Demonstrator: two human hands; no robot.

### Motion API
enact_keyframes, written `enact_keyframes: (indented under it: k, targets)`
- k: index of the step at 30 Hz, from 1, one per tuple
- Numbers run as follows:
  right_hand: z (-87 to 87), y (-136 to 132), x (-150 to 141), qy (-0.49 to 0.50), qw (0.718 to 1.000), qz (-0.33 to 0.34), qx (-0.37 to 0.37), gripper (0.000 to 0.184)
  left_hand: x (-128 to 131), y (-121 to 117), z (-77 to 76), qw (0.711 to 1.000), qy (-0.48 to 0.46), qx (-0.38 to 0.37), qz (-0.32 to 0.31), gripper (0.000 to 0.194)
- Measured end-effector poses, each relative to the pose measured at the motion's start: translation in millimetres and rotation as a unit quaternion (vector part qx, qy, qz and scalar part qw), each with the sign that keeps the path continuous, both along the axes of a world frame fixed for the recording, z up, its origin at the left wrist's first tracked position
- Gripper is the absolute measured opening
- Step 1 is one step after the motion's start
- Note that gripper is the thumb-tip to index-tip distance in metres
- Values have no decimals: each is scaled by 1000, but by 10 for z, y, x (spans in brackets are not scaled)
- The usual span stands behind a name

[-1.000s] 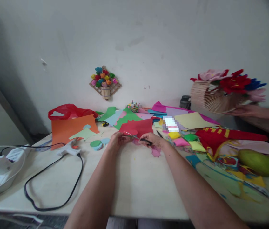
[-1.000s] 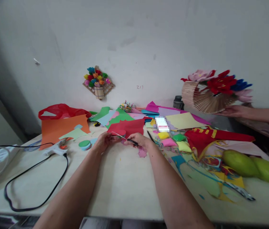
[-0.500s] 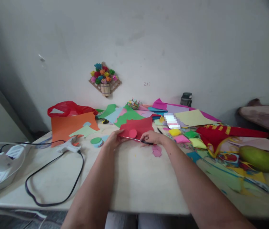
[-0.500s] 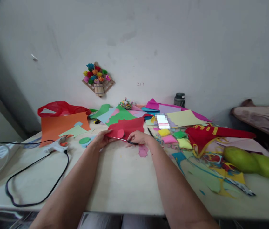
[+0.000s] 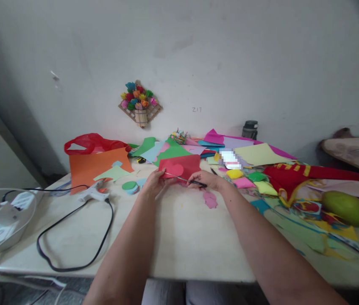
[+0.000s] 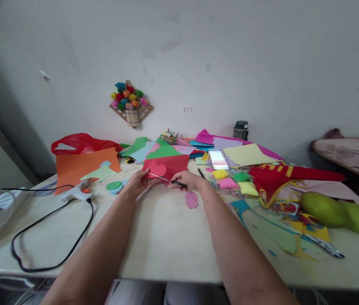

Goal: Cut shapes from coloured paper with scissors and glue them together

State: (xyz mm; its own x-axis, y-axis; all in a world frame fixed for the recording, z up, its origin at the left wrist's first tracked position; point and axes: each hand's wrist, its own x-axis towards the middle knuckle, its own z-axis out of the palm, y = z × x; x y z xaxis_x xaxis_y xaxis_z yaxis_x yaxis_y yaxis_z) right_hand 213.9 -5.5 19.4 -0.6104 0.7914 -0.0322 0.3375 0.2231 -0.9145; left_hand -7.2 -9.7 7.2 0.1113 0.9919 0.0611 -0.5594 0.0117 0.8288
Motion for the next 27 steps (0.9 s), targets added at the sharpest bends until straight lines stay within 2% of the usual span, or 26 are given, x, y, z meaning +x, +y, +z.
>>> enact_keyframes:
  k: [16,27]
  targets:
    - [-14,-7,-6,11,1000,16,-21,34,-7,5,0,999,32,20,-22,16]
    - [-52,18,-19,31,999,13,-30,32,-5,5,5,999,29,19,-5,13]
